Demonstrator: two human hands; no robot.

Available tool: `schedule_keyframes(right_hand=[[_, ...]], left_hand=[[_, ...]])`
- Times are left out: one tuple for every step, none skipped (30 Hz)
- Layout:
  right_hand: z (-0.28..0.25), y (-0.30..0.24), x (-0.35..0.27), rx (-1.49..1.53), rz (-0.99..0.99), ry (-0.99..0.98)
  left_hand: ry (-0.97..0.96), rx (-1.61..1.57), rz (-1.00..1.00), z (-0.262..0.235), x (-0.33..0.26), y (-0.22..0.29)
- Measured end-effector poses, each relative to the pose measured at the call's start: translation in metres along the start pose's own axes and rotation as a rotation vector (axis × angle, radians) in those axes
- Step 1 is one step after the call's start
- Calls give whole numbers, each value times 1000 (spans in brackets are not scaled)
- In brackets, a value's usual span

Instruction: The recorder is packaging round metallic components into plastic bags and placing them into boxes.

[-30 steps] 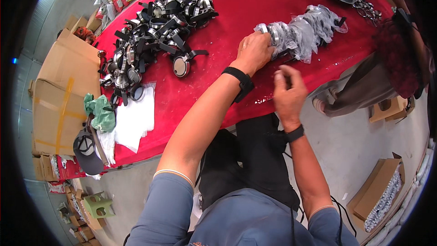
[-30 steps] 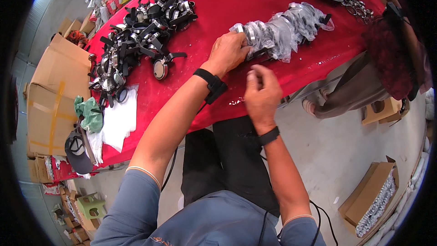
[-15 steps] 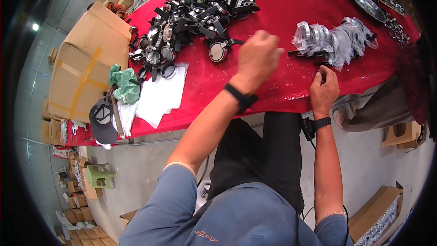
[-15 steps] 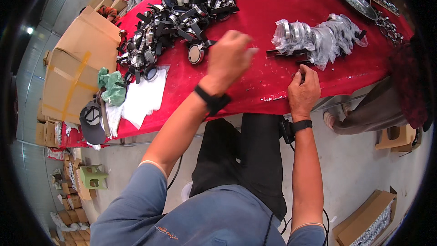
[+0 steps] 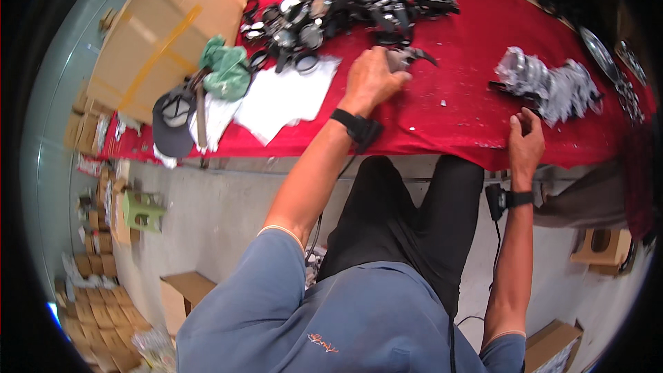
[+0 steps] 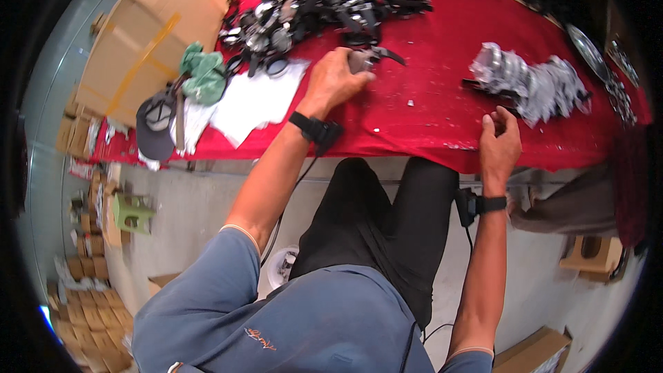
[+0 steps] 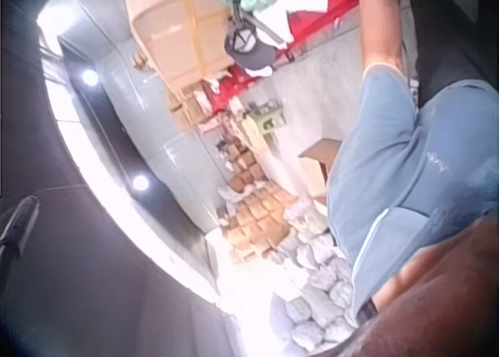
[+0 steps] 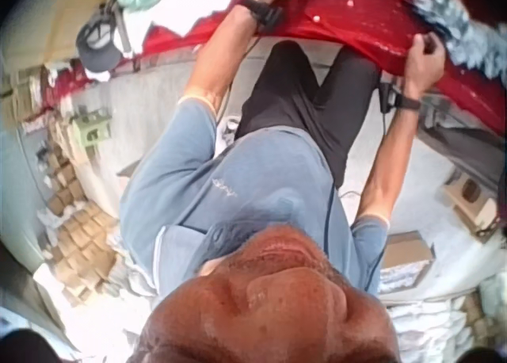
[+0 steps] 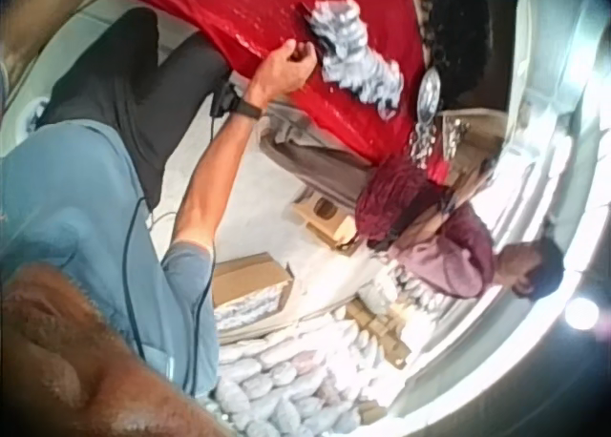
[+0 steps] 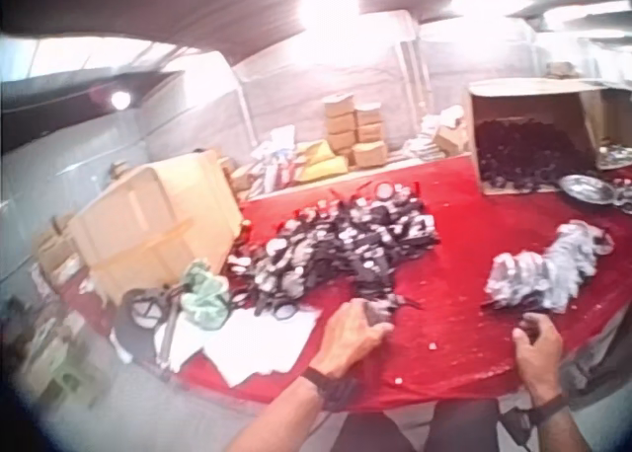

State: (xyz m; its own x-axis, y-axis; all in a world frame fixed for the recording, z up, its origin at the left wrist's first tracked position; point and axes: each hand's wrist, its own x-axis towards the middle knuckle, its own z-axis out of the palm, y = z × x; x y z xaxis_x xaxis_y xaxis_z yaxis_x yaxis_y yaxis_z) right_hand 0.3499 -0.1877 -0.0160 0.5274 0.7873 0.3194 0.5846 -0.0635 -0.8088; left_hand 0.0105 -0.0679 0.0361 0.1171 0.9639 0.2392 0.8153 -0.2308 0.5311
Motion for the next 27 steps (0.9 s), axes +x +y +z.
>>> schedule_keyframes(right_hand=[[-1,-14,-2,108,19,-104],[4,-40,-13,137,-108,-188],[7,-67,-28,166,-231,-263],[11,-85,-41,262,-246,-430],[12,-99,-51,352,-259,-594],[5,-117,-57,266,-214,-805],[7,-120,-66,362,-142,-945],[5,-126,-70,280,-111,-1064],[3,-134,-75,194,-80,-1180],[8,-138,-86,285,-72,-1264],[15,-141,-97,378,-63,-1345],[22,-142,-107,427,-1,-1439],[31,-137,-120,531,18,-1474],[35,-135,-129,545,83,-1539],[39,-133,-136,556,148,-1600],[44,-128,-142,568,101,-1588],[45,-125,-147,567,101,-1587],[45,-123,-151,576,129,-1531],[45,-122,-154,584,160,-1471],[43,-122,-155,600,180,-1433],[42,-123,-157,603,174,-1443],[41,-121,-157,630,192,-1408],[39,-119,-156,658,209,-1367],[38,-118,-155,660,205,-1367],[38,-118,-156,644,196,-1353],[38,-118,-157,628,187,-1339],[37,-117,-158,611,180,-1321]], left_hand=[[-27,-106,56,-8,-15,6],[-89,-256,105,-19,-34,11],[-152,-410,162,-29,-51,15],[-120,-396,261,-36,-66,13],[-90,-384,364,-41,-78,10],[-74,-357,388,-47,-89,9],[-89,-335,437,-54,-97,5],[-127,-318,448,-63,-105,-1],[-166,-301,459,-76,-115,-2],[-185,-282,458,-83,-125,-5],[-204,-256,473,-91,-135,-8],[-203,-251,504,-91,-143,-12],[-203,-243,538,-91,-150,-16],[-220,-160,563,-92,-158,-20],[-216,-161,563,-98,-159,-26],[-242,-164,528,-106,-160,-34],[-268,-167,495,-116,-162,-43],[-206,-157,471,-124,-155,-70],[-98,-149,356,-134,-147,-91],[2,-140,91,-145,-140,-115],[203,186,256,-153,-131,-159],[202,227,181,-161,-121,-180],[179,206,98,-164,-112,-191],[153,243,39,-163,-104,-204],[126,279,-21,-160,-100,-216],[129,282,-20,-158,-98,-228],[101,277,-35,-155,-96,-234]])
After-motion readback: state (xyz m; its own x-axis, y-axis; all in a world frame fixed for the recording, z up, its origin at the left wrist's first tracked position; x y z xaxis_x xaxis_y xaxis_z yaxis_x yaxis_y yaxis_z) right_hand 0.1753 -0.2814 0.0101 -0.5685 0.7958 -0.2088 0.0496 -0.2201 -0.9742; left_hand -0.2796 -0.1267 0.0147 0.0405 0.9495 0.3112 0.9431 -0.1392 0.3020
